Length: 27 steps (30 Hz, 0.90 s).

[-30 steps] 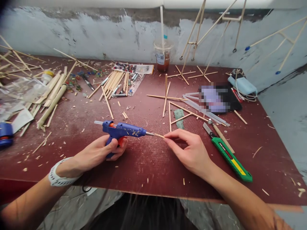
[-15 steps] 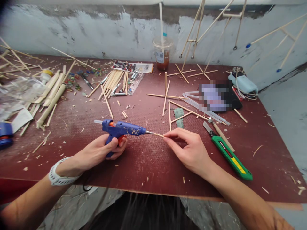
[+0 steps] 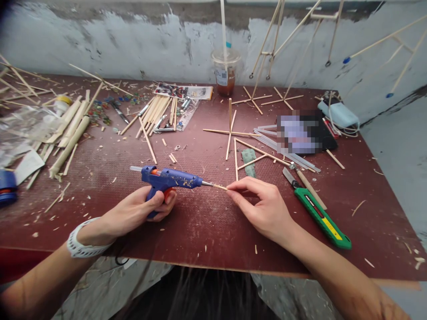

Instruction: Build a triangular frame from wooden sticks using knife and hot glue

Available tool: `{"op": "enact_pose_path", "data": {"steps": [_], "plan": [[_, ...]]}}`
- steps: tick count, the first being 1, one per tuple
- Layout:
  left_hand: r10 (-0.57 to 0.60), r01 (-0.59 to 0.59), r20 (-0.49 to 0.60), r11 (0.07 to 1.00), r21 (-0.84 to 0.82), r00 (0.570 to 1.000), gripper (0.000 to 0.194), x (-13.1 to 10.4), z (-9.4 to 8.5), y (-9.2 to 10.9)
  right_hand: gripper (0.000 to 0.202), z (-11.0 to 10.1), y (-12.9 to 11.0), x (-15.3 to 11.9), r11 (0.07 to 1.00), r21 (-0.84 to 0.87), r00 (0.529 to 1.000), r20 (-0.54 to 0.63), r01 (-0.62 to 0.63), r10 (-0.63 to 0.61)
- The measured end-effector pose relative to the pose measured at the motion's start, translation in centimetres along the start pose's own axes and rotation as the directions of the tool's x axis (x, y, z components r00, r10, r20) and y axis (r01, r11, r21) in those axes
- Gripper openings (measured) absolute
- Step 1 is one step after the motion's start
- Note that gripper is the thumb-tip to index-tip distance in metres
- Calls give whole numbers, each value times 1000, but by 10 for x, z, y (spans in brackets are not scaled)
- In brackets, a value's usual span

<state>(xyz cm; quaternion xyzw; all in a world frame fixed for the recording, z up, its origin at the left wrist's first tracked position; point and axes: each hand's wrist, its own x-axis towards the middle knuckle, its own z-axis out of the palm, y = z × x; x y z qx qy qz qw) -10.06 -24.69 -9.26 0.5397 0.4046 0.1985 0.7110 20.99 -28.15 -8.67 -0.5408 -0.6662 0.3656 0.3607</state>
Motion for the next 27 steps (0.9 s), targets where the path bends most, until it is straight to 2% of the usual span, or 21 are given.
{"op": "enact_pose_path", "data": {"steps": [7, 12, 15, 18, 20, 21, 22, 25, 27], "plan": [[-16, 15, -16, 999, -37, 1000, 60, 0, 1, 0, 14, 0, 2, 0, 1000, -2, 1000, 2, 0, 0], [-4, 4, -18, 1000, -15, 1000, 59, 0, 1, 0, 17, -1, 0, 1, 995, 75, 997, 13, -72, 72], [24, -21, -42, 997, 73, 999, 61, 0, -1, -2, 22, -2, -3, 3, 981, 145, 992, -4, -126, 128], [106, -48, -187, 956, 289, 977, 61, -5, -7, -2, 27, -4, -2, 6, 967, 205, 986, -35, -154, 164], [254, -63, -338, 871, 487, 906, 52, -14, -13, 0, 28, -6, 1, 7, 954, 257, 982, -60, -157, 178], [345, -47, -410, 809, 585, 845, 46, -20, -15, 2, 28, -7, 3, 8, 946, 287, 980, -79, -153, 182], [404, 15, -470, 745, 666, 785, 41, -27, -18, 4, 28, -8, 5, 9, 937, 319, 977, -103, -144, 185], [496, 376, -597, 477, 794, 631, 33, -50, -25, 6, 27, -12, 7, 13, 902, 421, 957, -207, -99, 202], [504, 506, -611, 346, 790, 610, 28, -61, -31, 5, 28, -15, 8, 15, 880, 469, 934, -274, -77, 228]]}}
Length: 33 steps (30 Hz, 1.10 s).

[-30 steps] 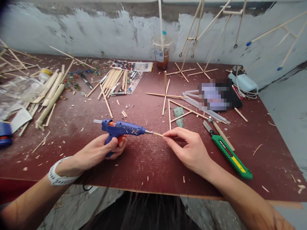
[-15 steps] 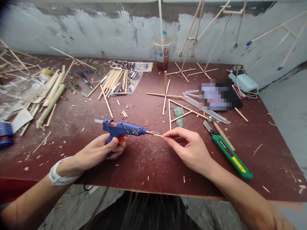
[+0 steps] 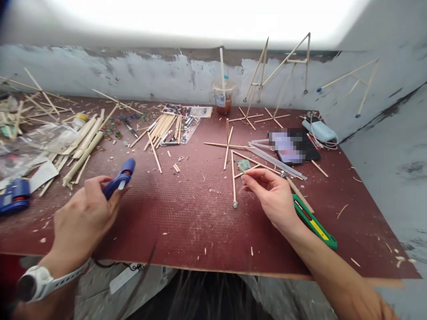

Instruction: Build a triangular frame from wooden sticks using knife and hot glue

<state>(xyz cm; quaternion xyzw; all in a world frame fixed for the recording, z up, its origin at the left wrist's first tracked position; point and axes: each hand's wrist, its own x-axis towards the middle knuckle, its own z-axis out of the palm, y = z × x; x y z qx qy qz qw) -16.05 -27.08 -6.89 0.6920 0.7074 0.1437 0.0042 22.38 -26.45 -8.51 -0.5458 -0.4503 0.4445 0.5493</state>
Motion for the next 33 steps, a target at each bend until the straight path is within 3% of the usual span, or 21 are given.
{"op": "enact_pose_path", "data": {"steps": [2, 6, 10, 12, 14, 15, 16, 18, 19, 21, 24, 28, 33], "plan": [[-3, 4, -39, 1000, 20, 999, 22, -3, 0, -10, 30, -2, -1, 2, 1000, 26, 998, -69, 8, -6], [30, -54, -137, 982, -181, 990, 35, -6, 2, -22, 32, -6, -3, 7, 997, 58, 982, -184, 52, -40], [101, -169, -196, 914, -369, 975, 48, -12, -10, -12, 33, -7, -8, 8, 984, 148, 957, -285, 99, -53], [141, -187, -141, 891, -414, 980, 50, -12, -15, 7, 33, -6, -12, 7, 974, 180, 943, -325, 136, -71], [243, -184, 38, 818, -545, 969, 42, -6, -12, 37, 33, -5, -16, 6, 962, 202, 929, -356, 184, -103], [330, -172, 167, 784, -596, 929, 39, 0, -8, 56, 34, -4, -17, 5, 955, 210, 920, -373, 211, -121], [430, -193, 268, 768, -611, 862, 40, 7, -3, 76, 34, -4, -18, 5, 948, 213, 909, -392, 238, -140], [570, -341, 306, 756, -559, 762, 41, 26, 11, 119, 34, -4, -20, 4, 936, 205, 887, -426, 285, -176], [605, -422, 305, 762, -491, 736, 41, 37, 19, 139, 33, -5, -20, 4, 932, 195, 875, -442, 306, -195], [604, -526, 300, 794, -305, 738, 44, 58, 35, 177, 31, -6, -20, 5, 924, 176, 860, -457, 338, -227], [554, -523, 339, 832, -185, 761, 43, 84, 56, 218, 31, -9, -22, 7, 914, 177, 850, -463, 366, -251], [539, -495, 375, 842, -215, 754, 32, 104, 79, 239, 30, -12, -26, 7, 898, 182, 827, -494, 401, -269], [557, -453, 382, 827, -332, 737, 29, 113, 83, 234, 26, -14, -28, 7, 883, 136, 798, -506, 448, -327]]}}
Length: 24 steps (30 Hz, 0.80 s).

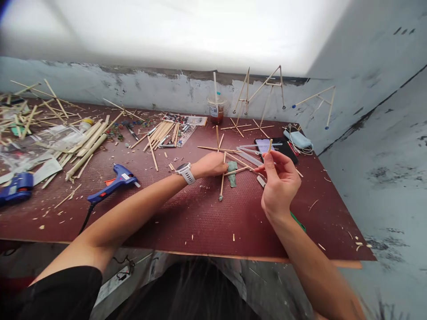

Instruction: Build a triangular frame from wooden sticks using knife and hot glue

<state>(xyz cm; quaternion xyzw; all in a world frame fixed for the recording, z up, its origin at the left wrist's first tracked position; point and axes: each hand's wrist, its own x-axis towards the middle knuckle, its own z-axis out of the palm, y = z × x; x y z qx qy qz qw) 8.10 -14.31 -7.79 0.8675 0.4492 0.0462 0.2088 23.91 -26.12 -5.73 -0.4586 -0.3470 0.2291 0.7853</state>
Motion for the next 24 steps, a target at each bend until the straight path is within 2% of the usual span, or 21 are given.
{"op": "enact_pose_path", "data": {"steps": [4, 6, 9, 13, 16, 18, 21, 24], "plan": [[34, -39, -39, 990, -136, 999, 32, -13, -9, 2, 21, -2, 1, 1, 997, -38, 997, -13, 74, -74], [41, -52, -42, 952, -302, 998, 30, -22, -12, 5, 20, -4, 2, 1, 987, -77, 990, -13, 140, -142], [70, -82, -43, 780, -620, 997, 22, -37, -14, 7, 19, -4, 2, -3, 958, -162, 972, 23, 236, -235], [91, -129, -94, 575, -808, 991, 17, -64, -19, 1, 14, -4, 3, -18, 917, -236, 944, 151, 321, -292], [66, -132, -115, 422, -897, 991, 22, -91, -28, -8, 12, -5, 5, -31, 888, -228, 902, 273, 398, -334], [21, -116, -116, 365, -924, 993, 28, -110, -35, -13, 18, -7, 6, -36, 865, -232, 867, 353, 444, -350], [-29, -84, -100, 338, -937, 995, 36, -132, -40, -18, 28, -8, 5, -40, 826, -265, 811, 481, 498, -334], [-73, -82, -112, 328, -941, 991, 35, -144, -37, -21, 29, -7, 4, -42, 792, -305, 760, 586, 529, -282]]}}
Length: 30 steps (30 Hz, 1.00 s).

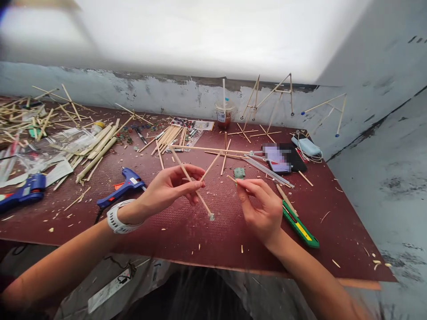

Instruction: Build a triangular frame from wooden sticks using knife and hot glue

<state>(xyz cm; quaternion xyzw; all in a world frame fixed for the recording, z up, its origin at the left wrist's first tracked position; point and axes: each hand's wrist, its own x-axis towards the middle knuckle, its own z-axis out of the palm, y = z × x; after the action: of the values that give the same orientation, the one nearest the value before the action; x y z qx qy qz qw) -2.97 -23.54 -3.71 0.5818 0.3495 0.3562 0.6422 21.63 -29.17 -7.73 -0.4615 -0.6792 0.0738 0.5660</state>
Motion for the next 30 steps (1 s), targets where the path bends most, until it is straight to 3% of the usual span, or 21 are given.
{"op": "enact_pose_path", "data": {"steps": [3, 8, 16, 19, 26, 30], "plan": [[20, -21, -31, 1000, -10, 999, 31, -3, 0, -8, 21, 3, -1, 0, 999, -7, 994, 100, -53, 53], [3, -2, -41, 1000, 22, 999, 31, -3, -2, -21, 13, 7, -2, -2, 963, 50, 941, 234, -265, 246], [14, -8, -60, 995, 97, 998, 26, 1, -9, -34, 18, 12, -7, -5, 746, 179, 749, 359, -641, 557], [-8, 12, -49, 997, 75, 999, 27, 1, -9, -34, 22, 14, -7, -5, 702, 173, 705, 377, -691, 601], [-27, 32, -56, 995, 99, 998, 24, 2, -10, -29, 24, 15, -13, -5, 639, 201, 655, 419, -742, 629], [-11, 14, -27, 995, 97, 1000, 21, 2, -11, -30, 22, 17, -16, -6, 622, 232, 652, 438, -748, 619]]}}
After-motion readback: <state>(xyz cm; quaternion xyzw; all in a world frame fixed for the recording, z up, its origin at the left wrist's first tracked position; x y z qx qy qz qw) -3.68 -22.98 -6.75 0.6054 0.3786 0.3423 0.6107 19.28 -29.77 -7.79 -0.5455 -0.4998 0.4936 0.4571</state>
